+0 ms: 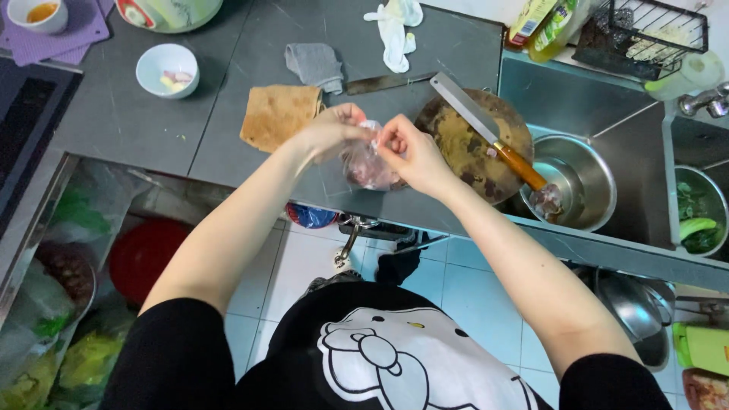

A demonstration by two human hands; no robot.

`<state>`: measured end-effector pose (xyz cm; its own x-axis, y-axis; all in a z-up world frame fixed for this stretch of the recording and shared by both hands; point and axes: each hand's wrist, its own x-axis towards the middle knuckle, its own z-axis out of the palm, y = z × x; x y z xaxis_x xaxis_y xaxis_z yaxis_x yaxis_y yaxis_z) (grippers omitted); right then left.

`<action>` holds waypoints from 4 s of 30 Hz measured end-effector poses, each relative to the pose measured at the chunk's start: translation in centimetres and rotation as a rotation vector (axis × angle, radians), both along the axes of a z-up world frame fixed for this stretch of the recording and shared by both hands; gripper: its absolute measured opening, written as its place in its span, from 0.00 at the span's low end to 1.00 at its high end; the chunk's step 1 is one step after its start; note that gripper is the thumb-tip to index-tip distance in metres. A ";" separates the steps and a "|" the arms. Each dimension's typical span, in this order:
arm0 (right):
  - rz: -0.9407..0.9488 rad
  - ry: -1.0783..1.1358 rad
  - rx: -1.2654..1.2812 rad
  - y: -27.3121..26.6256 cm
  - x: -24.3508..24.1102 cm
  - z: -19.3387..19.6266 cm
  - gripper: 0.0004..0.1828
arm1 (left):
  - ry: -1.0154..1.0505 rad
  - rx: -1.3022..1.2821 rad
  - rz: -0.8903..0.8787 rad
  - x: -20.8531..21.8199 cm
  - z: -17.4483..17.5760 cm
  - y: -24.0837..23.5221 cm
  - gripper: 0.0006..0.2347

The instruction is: Chopping raw meat on a cutting board, placing it into a plastic bag, and storing it in the freezer.

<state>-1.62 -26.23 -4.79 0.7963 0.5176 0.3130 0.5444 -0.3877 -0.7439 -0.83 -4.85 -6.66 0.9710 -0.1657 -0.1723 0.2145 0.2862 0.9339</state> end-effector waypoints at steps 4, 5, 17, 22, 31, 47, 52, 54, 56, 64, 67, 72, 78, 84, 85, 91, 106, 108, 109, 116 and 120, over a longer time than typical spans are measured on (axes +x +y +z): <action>0.007 -0.022 0.079 -0.2 1.1 0.0 0.09 | -0.127 0.123 -0.040 1.1 -1.5 0.3 0.18; -0.053 0.027 0.040 -0.6 1.7 -0.6 0.07 | -0.393 0.400 -0.060 1.1 -1.7 0.6 0.14; -0.144 0.776 0.102 -0.4 5.9 -3.8 0.19 | -1.367 1.307 0.222 -1.5 1.2 -1.0 0.03; -0.003 0.868 0.240 -0.2 6.0 -2.2 0.19 | -1.405 1.177 0.312 -0.1 -2.0 -0.6 0.02; 0.018 0.824 0.395 0.6 5.7 -1.5 0.08 | -1.419 1.208 0.325 -1.3 0.0 -0.4 0.06; -0.164 0.625 0.234 1.2 6.9 0.3 0.06 | -1.097 1.246 0.432 -3.8 -0.8 0.7 0.07; -0.175 0.762 0.318 2.0 6.7 0.0 0.06 | -1.019 1.360 0.510 -2.9 -1.1 -1.4 0.13; -0.179 0.932 0.410 1.6 6.6 -0.3 0.06 | -1.041 1.334 0.539 -3.0 -0.8 -1.5 0.07; -0.185 0.917 0.409 1.0 6.2 0.1 0.06 | -1.019 1.342 0.502 -3.3 -0.3 -1.1 0.06; -0.181 0.672 0.188 -2.4 6.5 -2.4 0.04 | -0.829 1.455 0.341 -5.3 -1.6 2.4 0.06; -0.217 0.210 -0.203 -4.0 7.5 -8.5 0.06 | -0.676 1.491 0.250 -6.0 -2.8 3.9 0.04; -0.273 0.426 0.035 -1.8 5.1 -6.4 0.05 | -0.107 0.074 0.139 -5.4 -0.8 3.2 0.04; -0.229 1.081 0.890 0.5 4.9 -3.9 0.12 | -0.104 -0.368 0.198 -3.0 -4.1 -0.1 0.08; -0.310 1.629 1.075 -3.4 4.9 -1.7 0.13 | 0.029 -0.340 0.339 -2.0 -5.5 1.8 0.08; -0.315 1.634 1.078 -4.3 4.8 -2.0 0.13 | 0.035 -0.338 0.338 -2.5 -7.0 2.5 0.08; -0.513 1.635 1.062 -5.1 4.5 -2.6 0.12 | 0.280 -0.355 0.417 -2.1 -6.0 3.4 0.07; -0.201 0.294 0.199 0.7 4.3 0.2 0.16 | -0.520 0.846 -0.014 2.8 1.0 -3.3 0.05; -0.331 0.278 0.148 0.7 4.7 -1.3 0.13 | -0.433 0.790 0.012 2.9 0.0 -3.4 0.06; -0.329 0.282 0.147 0.6 4.7 -1.3 0.13 | -0.429 0.791 0.013 2.8 -0.2 -3.5 0.06; -0.370 -0.099 -0.027 0.1 5.9 -5.7 0.07 | -0.121 0.582 0.025 3.7 -0.6 -2.5 0.07; -0.239 -0.219 -0.043 -0.3 3.1 -7.3 0.05 | 0.121 0.285 0.023 5.4 -4.0 -0.8 0.06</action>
<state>1.52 -26.50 -12.05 0.8132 0.3407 0.4718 0.5792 -0.5526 -0.5993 4.57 -5.64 -10.62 0.9435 -0.0725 -0.3234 0.3257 0.0223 0.9452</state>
